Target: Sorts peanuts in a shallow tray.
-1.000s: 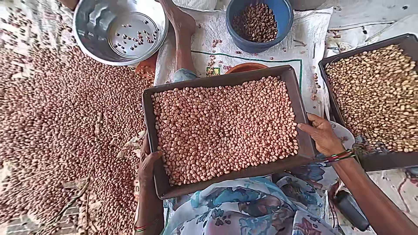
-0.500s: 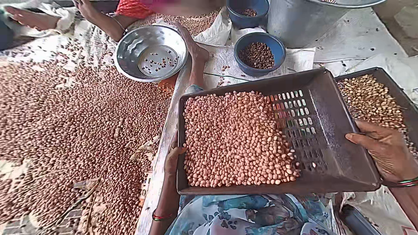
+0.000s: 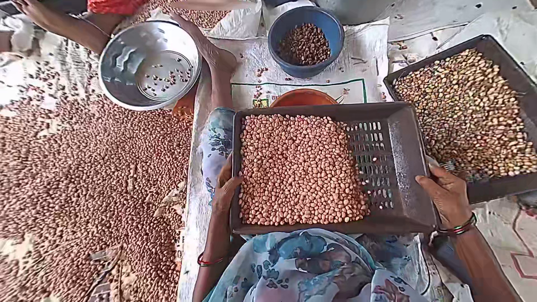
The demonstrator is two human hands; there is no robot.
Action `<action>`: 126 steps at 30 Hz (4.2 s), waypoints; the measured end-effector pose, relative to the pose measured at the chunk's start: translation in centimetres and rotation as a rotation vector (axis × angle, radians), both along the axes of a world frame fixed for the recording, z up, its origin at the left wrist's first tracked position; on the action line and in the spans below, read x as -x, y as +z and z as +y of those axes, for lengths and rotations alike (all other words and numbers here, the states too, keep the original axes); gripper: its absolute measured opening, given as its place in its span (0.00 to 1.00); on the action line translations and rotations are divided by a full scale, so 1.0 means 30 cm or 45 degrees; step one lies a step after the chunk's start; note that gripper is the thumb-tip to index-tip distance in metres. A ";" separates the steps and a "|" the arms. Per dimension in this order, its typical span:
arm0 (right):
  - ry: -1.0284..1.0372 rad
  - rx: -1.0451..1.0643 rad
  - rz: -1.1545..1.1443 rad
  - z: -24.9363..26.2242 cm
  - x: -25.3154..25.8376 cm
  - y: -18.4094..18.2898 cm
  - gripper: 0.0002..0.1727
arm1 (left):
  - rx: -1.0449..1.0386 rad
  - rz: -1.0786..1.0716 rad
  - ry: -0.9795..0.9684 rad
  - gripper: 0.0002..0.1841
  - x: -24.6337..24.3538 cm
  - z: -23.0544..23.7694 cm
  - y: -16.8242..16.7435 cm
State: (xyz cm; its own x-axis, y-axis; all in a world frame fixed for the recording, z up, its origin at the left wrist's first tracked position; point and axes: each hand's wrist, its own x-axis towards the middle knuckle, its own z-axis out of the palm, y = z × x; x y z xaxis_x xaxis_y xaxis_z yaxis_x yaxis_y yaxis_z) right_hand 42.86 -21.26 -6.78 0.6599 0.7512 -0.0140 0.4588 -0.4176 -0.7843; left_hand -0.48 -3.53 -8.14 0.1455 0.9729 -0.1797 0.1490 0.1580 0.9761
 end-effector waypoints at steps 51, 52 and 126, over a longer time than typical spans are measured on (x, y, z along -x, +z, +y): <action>1.477 0.079 -0.508 0.061 0.118 0.012 0.04 | -0.524 0.303 -0.626 0.12 -0.219 -0.177 0.133; 1.524 0.186 -0.463 0.056 0.131 0.016 0.06 | -0.494 0.278 -0.680 0.12 -0.232 -0.179 0.126; 0.952 0.709 -0.922 0.058 0.077 0.094 0.10 | -0.695 0.319 -1.132 0.11 -0.348 -0.279 0.040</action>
State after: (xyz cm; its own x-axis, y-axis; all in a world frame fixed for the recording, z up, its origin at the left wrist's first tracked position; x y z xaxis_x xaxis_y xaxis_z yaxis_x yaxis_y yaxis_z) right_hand 40.55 -19.51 -3.96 0.0469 0.9631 -0.2652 0.9977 -0.0584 -0.0355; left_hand 9.97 -11.89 -6.94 0.8605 0.4940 0.1245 0.2014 -0.5544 0.8075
